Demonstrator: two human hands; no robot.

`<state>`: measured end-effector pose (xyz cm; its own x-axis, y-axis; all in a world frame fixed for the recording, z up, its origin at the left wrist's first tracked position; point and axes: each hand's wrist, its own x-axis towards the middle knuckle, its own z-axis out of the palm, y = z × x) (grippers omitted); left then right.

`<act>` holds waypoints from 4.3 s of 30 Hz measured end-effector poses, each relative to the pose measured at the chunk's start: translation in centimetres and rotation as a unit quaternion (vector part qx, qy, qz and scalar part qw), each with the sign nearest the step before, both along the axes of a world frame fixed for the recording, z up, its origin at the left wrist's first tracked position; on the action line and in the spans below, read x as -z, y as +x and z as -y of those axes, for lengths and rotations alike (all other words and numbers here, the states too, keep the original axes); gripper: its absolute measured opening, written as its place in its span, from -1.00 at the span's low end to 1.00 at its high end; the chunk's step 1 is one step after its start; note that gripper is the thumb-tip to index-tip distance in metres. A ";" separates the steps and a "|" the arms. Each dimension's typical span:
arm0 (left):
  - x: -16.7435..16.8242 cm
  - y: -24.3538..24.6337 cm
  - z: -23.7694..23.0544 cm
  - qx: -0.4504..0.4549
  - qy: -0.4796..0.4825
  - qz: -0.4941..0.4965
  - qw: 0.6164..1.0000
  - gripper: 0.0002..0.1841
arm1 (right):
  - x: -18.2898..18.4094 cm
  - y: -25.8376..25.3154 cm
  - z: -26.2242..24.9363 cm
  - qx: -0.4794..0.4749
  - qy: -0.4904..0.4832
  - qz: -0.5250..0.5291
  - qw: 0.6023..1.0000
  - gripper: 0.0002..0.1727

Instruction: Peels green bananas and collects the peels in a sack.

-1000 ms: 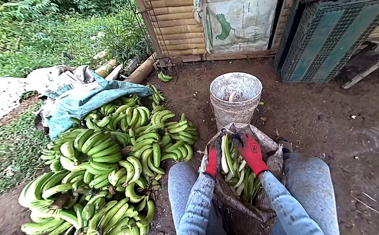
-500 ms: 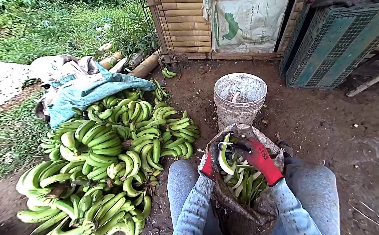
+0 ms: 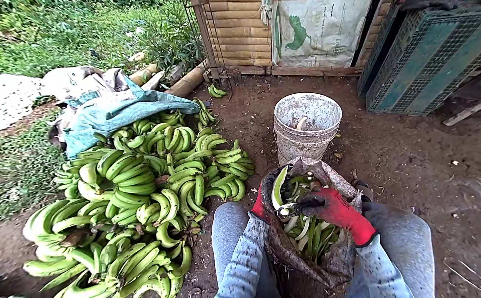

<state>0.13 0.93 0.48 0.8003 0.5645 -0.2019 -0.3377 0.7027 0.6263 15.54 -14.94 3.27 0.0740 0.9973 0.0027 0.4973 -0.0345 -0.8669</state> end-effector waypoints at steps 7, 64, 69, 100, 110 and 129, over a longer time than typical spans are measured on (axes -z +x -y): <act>0.8 -0.4 2.7 -0.120 0.233 -0.151 0.953 -0.65 | 3.1 -1.6 -3.1 0.238 0.013 0.124 0.963 -0.56; -7.4 -1.2 1.6 -0.050 0.552 -0.263 0.790 -0.24 | -6.7 -3.7 -3.6 0.242 0.062 -0.162 0.955 -0.35; -4.3 0.1 0.1 -0.160 0.426 -0.198 0.868 -0.32 | -5.8 1.4 -0.9 0.320 0.187 0.047 0.928 -0.42; -3.5 -1.0 -2.4 -0.317 0.307 -0.124 0.889 -0.39 | 0.7 -1.9 0.5 -0.074 -0.034 -0.546 0.834 -0.77; -3.6 -1.6 -2.6 -0.243 0.297 -0.154 0.911 -0.46 | 0.5 -1.9 0.9 -0.072 -0.102 -0.457 0.880 -0.62; 3.3 2.5 -1.5 0.058 0.474 -0.510 0.715 -0.40 | 12.1 -6.8 -1.2 -0.035 -0.369 -0.062 0.927 -0.50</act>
